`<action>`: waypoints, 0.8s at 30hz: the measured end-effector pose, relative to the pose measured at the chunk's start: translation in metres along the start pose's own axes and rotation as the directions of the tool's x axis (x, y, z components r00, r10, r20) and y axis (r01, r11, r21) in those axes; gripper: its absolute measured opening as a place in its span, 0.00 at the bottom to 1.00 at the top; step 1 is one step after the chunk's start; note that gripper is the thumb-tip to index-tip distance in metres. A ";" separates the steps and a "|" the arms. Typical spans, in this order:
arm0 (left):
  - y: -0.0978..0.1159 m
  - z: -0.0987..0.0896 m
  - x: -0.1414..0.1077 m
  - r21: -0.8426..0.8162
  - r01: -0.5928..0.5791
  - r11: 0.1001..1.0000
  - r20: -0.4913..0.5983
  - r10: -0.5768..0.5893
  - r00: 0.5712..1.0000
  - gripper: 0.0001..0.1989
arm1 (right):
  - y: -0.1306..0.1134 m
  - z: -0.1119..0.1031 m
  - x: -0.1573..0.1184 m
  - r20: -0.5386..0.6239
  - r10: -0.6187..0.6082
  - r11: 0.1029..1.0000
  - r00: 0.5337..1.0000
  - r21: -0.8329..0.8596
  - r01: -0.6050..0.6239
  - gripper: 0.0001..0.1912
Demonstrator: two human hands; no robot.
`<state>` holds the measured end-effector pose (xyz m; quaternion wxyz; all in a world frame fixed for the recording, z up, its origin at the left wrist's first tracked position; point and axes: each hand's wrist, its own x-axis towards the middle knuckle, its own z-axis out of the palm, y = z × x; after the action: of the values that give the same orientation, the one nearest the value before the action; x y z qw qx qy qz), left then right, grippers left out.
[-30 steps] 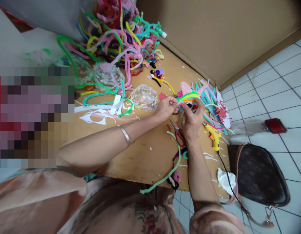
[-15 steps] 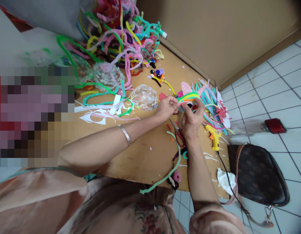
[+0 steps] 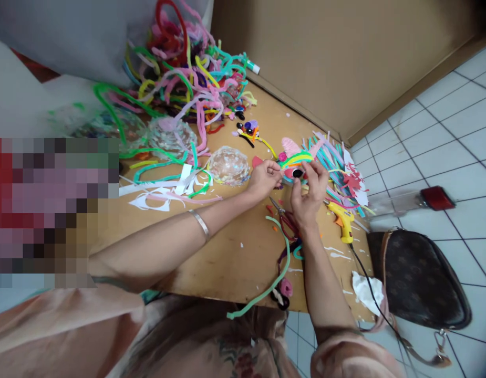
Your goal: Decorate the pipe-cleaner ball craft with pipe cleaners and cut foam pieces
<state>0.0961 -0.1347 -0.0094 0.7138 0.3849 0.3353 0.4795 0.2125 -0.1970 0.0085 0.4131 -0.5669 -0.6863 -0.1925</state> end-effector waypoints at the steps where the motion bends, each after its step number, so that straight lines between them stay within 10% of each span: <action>1: 0.000 0.000 0.000 0.001 0.000 1.000 -0.003 0.000 1.000 0.10 | 0.000 -0.001 0.001 -0.009 0.021 1.000 1.000 0.012 -0.021 0.19; 24: -0.001 -0.003 0.002 0.033 0.001 0.999 -0.003 -0.001 1.000 0.11 | -0.002 0.019 0.003 -0.087 0.165 0.986 0.982 0.035 -0.163 0.25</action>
<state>0.0949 -0.1323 -0.0117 0.7071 0.3958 0.3444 0.4740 0.2034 -0.1819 -0.0002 0.4657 -0.6064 -0.6206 -0.1737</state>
